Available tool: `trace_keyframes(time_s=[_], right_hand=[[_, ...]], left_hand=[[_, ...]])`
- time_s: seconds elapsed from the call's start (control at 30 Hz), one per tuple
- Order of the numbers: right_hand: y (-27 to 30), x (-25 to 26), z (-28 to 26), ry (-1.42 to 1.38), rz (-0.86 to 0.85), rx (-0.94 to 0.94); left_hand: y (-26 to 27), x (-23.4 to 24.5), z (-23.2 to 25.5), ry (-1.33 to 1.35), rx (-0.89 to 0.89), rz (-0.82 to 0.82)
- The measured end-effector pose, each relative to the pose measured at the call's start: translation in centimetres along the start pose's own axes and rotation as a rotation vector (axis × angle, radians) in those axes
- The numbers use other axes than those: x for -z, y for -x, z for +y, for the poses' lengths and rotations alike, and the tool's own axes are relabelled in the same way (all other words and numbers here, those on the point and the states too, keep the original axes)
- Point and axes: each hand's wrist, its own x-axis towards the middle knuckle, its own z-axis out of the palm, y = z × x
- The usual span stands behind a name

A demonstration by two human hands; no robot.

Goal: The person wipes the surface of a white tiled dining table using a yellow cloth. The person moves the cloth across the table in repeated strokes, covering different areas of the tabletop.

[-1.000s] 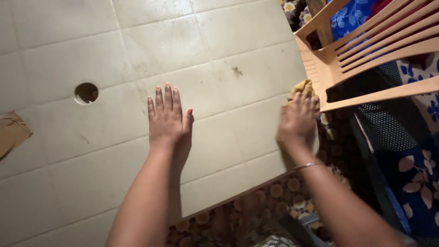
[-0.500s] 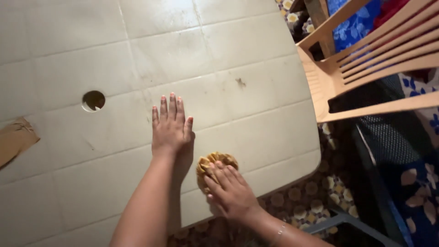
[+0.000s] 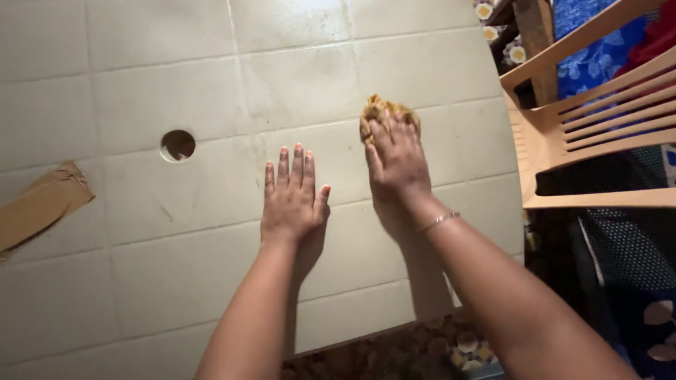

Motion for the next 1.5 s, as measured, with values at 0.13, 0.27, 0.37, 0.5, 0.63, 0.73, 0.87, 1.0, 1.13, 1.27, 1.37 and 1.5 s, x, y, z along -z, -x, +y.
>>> trace_keyframes(time_s=[0.13, 0.27, 0.37, 0.5, 0.63, 0.73, 0.87, 1.0, 1.13, 1.27, 1.37, 1.5], right_hand=[[0.6, -1.1, 0.5, 0.015, 0.034, 0.012], [6.2, 0.9, -2.1, 0.012, -0.026, 0.002], [13.5, 2.6, -3.8, 0.043, -0.113, 0.078], [20.6, 3.5, -4.9, 0.059, -0.23, 0.146], [19.3, 4.9, -4.7, 0.026, -0.259, 0.144], [15.5, 4.9, -2.9, -0.028, -0.338, 0.288], [7.9, 2.6, 1.1, -0.143, -0.255, 0.523], [0.0, 1.1, 5.3, -0.175, -0.079, 0.49], [-5.5, -1.3, 8.8, -0.06, 0.03, 0.473], [-5.1, -2.3, 5.1, 0.074, 0.149, 0.057], [-3.5, -5.4, 2.2, 0.043, 0.077, 0.106], [-0.7, -6.2, -6.0, 0.002, -0.124, 0.188]], left_hand=[[0.0, 0.2, 0.0, 0.017, 0.003, -0.007], [-0.3, -0.4, -0.4, 0.012, -0.008, 0.017], [0.2, -0.6, -0.2, 0.008, -0.008, 0.018], [0.2, 0.4, 0.0, 0.024, -0.009, 0.018], [-0.1, 0.7, 0.2, 0.036, -0.005, 0.006], [-0.3, 0.5, 0.2, 0.032, 0.009, -0.009], [-0.1, 0.4, 0.3, 0.014, 0.009, -0.009], [-0.2, 0.5, 0.3, 0.009, 0.014, -0.014], [-0.3, 1.9, 0.9, 0.015, 0.029, -0.029], [0.1, 1.3, 0.8, 0.021, 0.033, -0.041], [-0.4, 0.8, 0.2, 0.054, 0.016, 0.012], [0.3, -0.1, -0.1, 0.147, 0.036, 0.116]])
